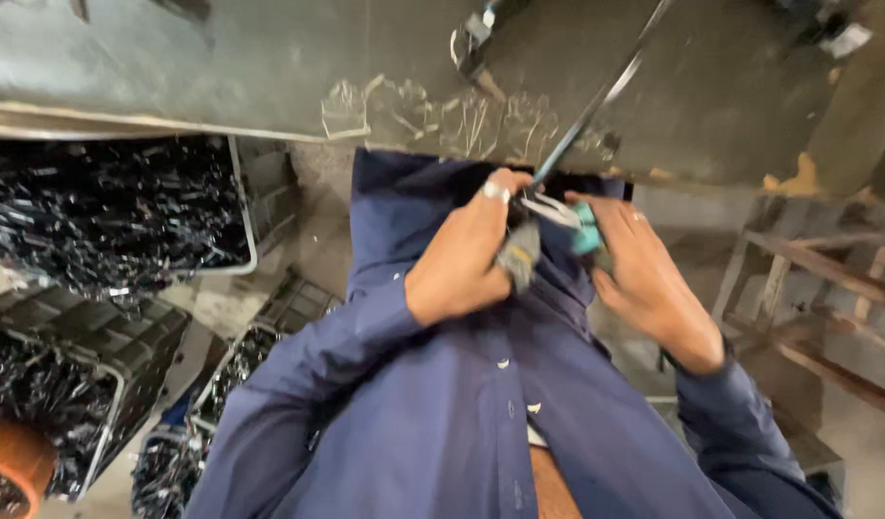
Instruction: The person strips the outer insulation from multiple black wires using pliers, exposing the inner conductors. The person handles each wire individually, cuts the insulation, and places the stripped wires on the table.
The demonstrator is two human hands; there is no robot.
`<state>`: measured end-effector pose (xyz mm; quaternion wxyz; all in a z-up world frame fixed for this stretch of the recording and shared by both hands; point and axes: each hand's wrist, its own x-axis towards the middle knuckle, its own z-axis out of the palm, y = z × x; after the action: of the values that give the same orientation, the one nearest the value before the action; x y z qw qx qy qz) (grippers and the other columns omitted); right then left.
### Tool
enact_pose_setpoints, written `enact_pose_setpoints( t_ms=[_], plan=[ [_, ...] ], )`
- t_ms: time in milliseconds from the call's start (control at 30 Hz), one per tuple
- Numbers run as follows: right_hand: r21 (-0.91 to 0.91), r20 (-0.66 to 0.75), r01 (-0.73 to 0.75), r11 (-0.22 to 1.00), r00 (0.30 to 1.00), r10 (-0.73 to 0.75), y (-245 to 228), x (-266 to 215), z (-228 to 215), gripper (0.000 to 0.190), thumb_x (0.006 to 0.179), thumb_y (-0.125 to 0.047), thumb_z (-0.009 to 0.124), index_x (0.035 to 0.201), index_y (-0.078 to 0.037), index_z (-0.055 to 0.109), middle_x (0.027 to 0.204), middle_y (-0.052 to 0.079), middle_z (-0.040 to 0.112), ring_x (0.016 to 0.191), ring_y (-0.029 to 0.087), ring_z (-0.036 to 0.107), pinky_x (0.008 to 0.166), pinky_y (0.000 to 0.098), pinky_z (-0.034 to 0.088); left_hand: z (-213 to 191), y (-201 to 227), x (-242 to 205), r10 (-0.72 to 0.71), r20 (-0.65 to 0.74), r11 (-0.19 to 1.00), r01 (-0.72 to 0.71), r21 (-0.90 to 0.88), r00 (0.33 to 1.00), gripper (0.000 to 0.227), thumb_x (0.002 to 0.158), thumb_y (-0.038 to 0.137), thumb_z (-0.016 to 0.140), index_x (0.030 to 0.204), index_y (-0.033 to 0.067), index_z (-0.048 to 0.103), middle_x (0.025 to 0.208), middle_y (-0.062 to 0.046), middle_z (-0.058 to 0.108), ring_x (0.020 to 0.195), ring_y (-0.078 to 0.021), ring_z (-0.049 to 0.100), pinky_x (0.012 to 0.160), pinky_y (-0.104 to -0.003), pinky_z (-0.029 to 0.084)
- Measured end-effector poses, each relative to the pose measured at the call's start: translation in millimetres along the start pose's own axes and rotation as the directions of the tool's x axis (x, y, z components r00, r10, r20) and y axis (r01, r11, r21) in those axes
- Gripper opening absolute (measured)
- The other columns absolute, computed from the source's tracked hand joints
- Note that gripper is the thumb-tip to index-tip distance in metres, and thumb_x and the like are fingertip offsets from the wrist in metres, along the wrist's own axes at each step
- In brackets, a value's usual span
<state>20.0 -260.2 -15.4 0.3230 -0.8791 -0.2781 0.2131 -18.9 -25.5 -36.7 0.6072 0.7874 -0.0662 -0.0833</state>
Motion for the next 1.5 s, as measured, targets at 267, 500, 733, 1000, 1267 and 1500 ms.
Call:
enact_pose_setpoints(
  t_ms=[267, 500, 733, 1000, 1267, 1500],
  plan=[
    [-0.127, -0.018, -0.007, 0.992, 1.0, 0.005, 47.9, -12.6, 33.3, 0.056, 0.076, 0.01, 0.064, 0.13, 0.002, 0.054, 0.118, 0.026, 0.061, 0.11, 0.047, 0.058, 0.095, 0.0497, 0.048, 8.4, -26.3, 6.7, -0.152, 0.136, 0.964, 0.177, -0.196, 0.979, 0.029, 0.099, 0.008, 0.057, 0.121, -0.0023, 0.041, 0.081, -0.018, 0.057, 0.071, -0.0327, 0.06, 0.067, -0.042, 0.049],
    [0.118, 0.157, -0.014, 0.993, 0.988, -0.004, 81.4, -10.1, 44.4, 0.048, 0.078, 0.004, 0.067, 0.124, 0.002, 0.054, 0.1, 0.026, 0.062, 0.094, 0.049, 0.059, 0.077, 0.0508, 0.049, 7.1, -23.4, 7.4, -0.32, 0.246, 0.931, 0.352, -0.098, 0.915, 0.026, 0.1, 0.013, 0.058, 0.118, -0.0016, 0.044, 0.078, -0.02, 0.062, 0.069, -0.0353, 0.062, 0.065, -0.045, 0.047],
    [0.08, 0.02, -0.047, 0.996, 0.999, 0.045, 61.7, -13.3, 56.8, 0.045, 0.076, 0.005, 0.064, 0.12, 0.0, 0.055, 0.095, 0.027, 0.063, 0.088, 0.05, 0.06, 0.072, 0.0533, 0.049, 15.4, -11.6, -0.7, -0.202, -0.026, 0.93, 0.2, 0.309, 0.979, 0.043, 0.081, 0.001, 0.062, 0.122, -0.0007, 0.049, 0.099, -0.024, 0.065, 0.081, -0.0464, 0.063, 0.067, -0.057, 0.046],
    [-0.042, 0.008, -0.323, 0.945, 0.946, 0.324, 5.3, -13.1, 44.6, 0.027, 0.091, -0.008, 0.068, 0.115, -0.001, 0.056, 0.095, 0.027, 0.066, 0.09, 0.049, 0.062, 0.073, 0.0541, 0.048, 23.8, -10.8, 5.3, -0.267, -0.142, 0.792, 0.301, 0.531, 0.953, 0.019, 0.103, 0.006, 0.057, 0.121, 0.0052, 0.053, 0.104, -0.018, 0.064, 0.076, -0.0403, 0.067, 0.061, -0.055, 0.049],
    [0.21, 0.13, -0.293, 0.933, 0.954, 0.271, 10.4, -13.3, 44.2, 0.042, 0.088, -0.008, 0.068, 0.126, 0.003, 0.053, 0.101, 0.027, 0.066, 0.092, 0.047, 0.063, 0.074, 0.0489, 0.05, 12.9, -10.9, -4.1, -0.202, -0.058, 0.815, 0.201, 0.544, 0.978, 0.041, 0.087, 0.001, 0.06, 0.127, 0.0022, 0.05, 0.109, -0.02, 0.064, 0.074, -0.0412, 0.066, 0.06, -0.055, 0.048],
    [0.177, -0.159, -0.037, 0.984, 0.985, 0.065, 35.4, -3.7, 78.4, 0.043, 0.081, -0.002, 0.074, 0.12, 0.0, 0.056, 0.092, 0.023, 0.066, 0.083, 0.042, 0.066, 0.07, 0.0463, 0.053, -17.0, 8.5, 6.3, -0.142, 0.111, 0.926, 0.092, 0.366, 0.984, 0.037, 0.092, 0.011, 0.066, 0.125, 0.0061, 0.051, 0.096, -0.015, 0.069, 0.083, -0.0393, 0.068, 0.068, -0.052, 0.05]
  ],
)
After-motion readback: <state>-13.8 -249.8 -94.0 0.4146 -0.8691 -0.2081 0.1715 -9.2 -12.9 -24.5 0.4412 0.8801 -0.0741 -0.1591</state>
